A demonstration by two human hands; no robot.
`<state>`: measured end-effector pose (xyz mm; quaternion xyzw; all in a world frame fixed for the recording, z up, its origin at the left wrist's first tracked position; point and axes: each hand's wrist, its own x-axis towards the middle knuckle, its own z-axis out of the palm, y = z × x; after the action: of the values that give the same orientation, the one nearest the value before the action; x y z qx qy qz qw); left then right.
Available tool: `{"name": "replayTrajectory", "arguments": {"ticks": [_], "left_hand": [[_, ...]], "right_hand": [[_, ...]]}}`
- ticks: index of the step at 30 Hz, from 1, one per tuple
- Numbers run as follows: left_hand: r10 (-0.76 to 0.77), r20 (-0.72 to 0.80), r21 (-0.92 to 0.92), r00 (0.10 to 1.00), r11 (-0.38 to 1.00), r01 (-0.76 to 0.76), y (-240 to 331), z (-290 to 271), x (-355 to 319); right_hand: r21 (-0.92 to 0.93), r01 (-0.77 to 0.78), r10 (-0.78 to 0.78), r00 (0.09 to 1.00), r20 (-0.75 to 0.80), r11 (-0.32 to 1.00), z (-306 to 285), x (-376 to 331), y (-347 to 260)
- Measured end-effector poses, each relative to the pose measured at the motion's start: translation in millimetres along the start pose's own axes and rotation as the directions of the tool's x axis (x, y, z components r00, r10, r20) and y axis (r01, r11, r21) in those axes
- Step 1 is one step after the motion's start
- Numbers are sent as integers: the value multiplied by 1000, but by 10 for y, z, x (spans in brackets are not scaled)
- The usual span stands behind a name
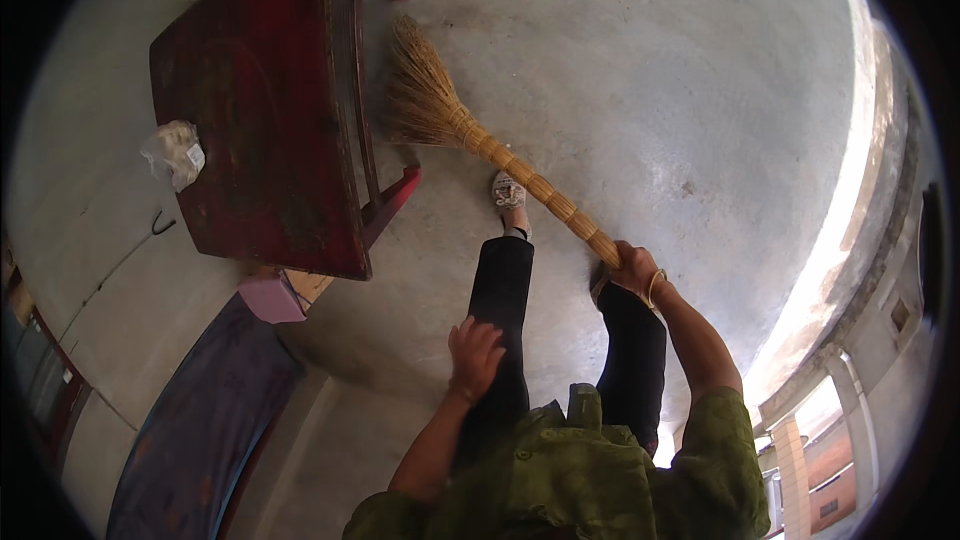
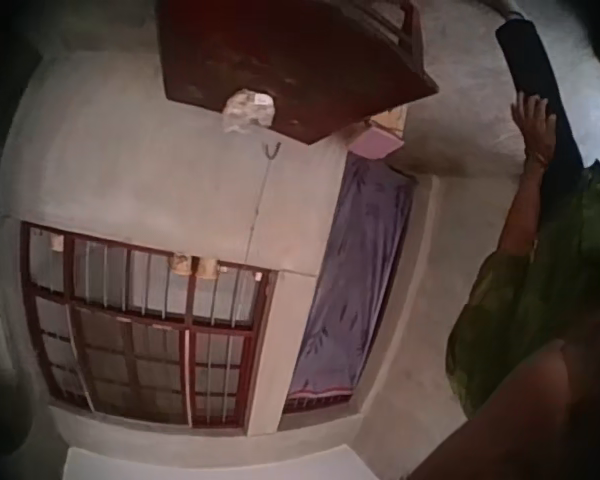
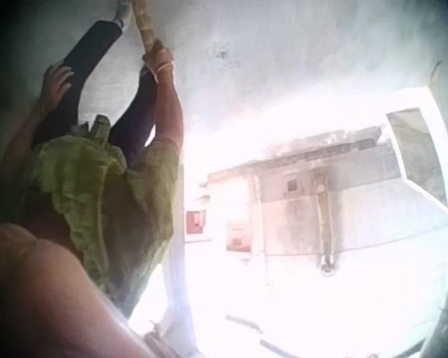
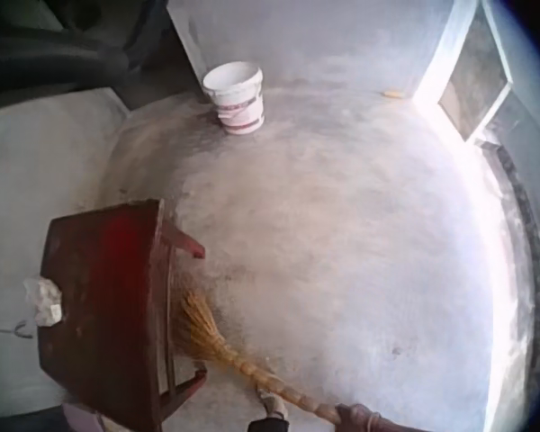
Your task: The person sweeps a concrete floor with a traditional straw broom, moving a small stool and a bucket to clear the area. They sweep around furniture and into corners, then move into a kitchen area to sweep around a counter and a sewing machine. The person also picks up a plastic bag from the floor.
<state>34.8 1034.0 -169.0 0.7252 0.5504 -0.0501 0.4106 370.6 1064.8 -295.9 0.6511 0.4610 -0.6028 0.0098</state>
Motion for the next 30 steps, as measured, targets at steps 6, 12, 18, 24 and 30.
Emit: {"name": "replayTrajectory", "arguments": {"ticks": [6, 12, 18, 24, 30], "left_hand": [[-24, 63, 77, 998, 997, 19, -248, -295, 293], [-106, 24, -28, 994, 994, 106, -399, -428, 435], [-109, -17, -58, 994, 992, 108, -445, -450, 501], [-93, -1, -54, 996, 994, 93, -452, -409, 500], [-57, 22, -24, 998, 998, 57, -445, -330, 519]], "right_hand": [[-265, 258, -223, 962, 155, 929, 580, 2005, -1262], [-372, 414, -313, 900, 304, 831, 890, 3132, -3045], [-498, 158, -129, 987, 92, 853, 663, 3280, -3145], [-423, -226, 210, 974, -84, 878, -98, 1773, -1416], [-367, -544, 438, 834, -335, 755, -901, -619, -448]]}}
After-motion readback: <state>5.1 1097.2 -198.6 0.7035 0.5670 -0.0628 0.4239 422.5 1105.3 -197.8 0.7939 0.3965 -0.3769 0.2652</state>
